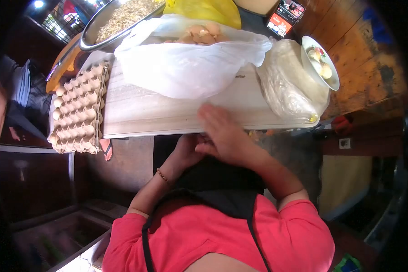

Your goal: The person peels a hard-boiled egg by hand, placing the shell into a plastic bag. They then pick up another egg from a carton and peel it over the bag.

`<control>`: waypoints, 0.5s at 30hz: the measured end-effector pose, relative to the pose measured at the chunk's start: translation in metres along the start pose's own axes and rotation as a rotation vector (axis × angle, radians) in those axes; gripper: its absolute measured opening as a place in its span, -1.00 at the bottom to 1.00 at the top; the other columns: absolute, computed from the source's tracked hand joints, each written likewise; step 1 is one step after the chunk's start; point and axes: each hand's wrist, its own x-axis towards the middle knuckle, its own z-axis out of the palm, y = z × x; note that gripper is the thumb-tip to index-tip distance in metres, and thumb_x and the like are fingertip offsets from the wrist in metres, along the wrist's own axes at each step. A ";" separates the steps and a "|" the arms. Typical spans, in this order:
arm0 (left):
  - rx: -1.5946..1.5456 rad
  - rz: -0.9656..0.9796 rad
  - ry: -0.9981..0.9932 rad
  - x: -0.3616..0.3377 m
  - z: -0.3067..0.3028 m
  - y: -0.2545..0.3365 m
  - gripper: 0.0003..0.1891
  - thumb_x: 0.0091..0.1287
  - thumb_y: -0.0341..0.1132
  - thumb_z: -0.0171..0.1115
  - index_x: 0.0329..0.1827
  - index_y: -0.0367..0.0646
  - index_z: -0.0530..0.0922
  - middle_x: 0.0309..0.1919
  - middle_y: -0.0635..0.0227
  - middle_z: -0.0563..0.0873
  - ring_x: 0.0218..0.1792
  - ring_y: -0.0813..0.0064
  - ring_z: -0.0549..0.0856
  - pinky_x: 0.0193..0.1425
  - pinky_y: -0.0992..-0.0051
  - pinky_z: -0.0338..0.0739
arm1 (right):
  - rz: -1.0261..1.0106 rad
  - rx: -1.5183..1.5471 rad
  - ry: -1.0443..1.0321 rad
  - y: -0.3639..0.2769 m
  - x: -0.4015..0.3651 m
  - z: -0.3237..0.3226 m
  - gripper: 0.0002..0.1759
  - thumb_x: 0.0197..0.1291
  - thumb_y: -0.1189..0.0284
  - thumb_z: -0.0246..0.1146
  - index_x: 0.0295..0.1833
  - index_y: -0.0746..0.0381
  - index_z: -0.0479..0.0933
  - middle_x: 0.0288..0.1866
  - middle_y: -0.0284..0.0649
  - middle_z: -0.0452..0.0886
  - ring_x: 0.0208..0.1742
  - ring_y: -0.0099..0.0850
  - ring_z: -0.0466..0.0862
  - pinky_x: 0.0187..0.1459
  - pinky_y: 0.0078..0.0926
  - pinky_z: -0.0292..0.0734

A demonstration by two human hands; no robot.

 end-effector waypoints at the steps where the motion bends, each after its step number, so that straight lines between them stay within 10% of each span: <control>1: -0.124 0.016 -0.126 0.001 0.003 0.002 -0.51 0.51 -0.02 -0.20 0.27 -0.21 0.38 0.22 0.12 0.51 0.18 0.24 0.55 0.24 0.22 0.49 | -0.082 0.166 -0.080 -0.008 0.001 0.000 -0.31 0.26 0.16 0.21 0.32 0.44 0.28 0.42 0.10 0.26 0.45 0.00 0.23 0.44 -0.16 0.13; 11: -0.176 -0.002 -0.266 -0.004 0.012 0.003 -0.54 0.53 -0.08 -0.26 0.21 -0.23 0.44 0.10 0.16 0.61 0.16 0.28 0.58 0.25 0.29 0.49 | -0.048 0.328 -0.068 -0.019 -0.008 -0.011 -0.39 0.22 0.28 0.25 0.30 0.38 0.33 0.31 0.10 0.39 0.36 0.00 0.35 0.38 -0.12 0.21; 15: 0.006 0.034 0.035 -0.002 0.038 0.005 -0.51 0.53 -0.10 -0.28 0.27 -0.29 0.39 0.20 0.08 0.55 0.20 0.26 0.56 0.30 0.30 0.46 | 0.121 -0.077 0.123 -0.007 -0.026 -0.014 -0.42 0.22 0.24 0.24 0.23 0.40 0.38 0.22 0.11 0.46 0.31 -0.01 0.42 0.38 -0.04 0.22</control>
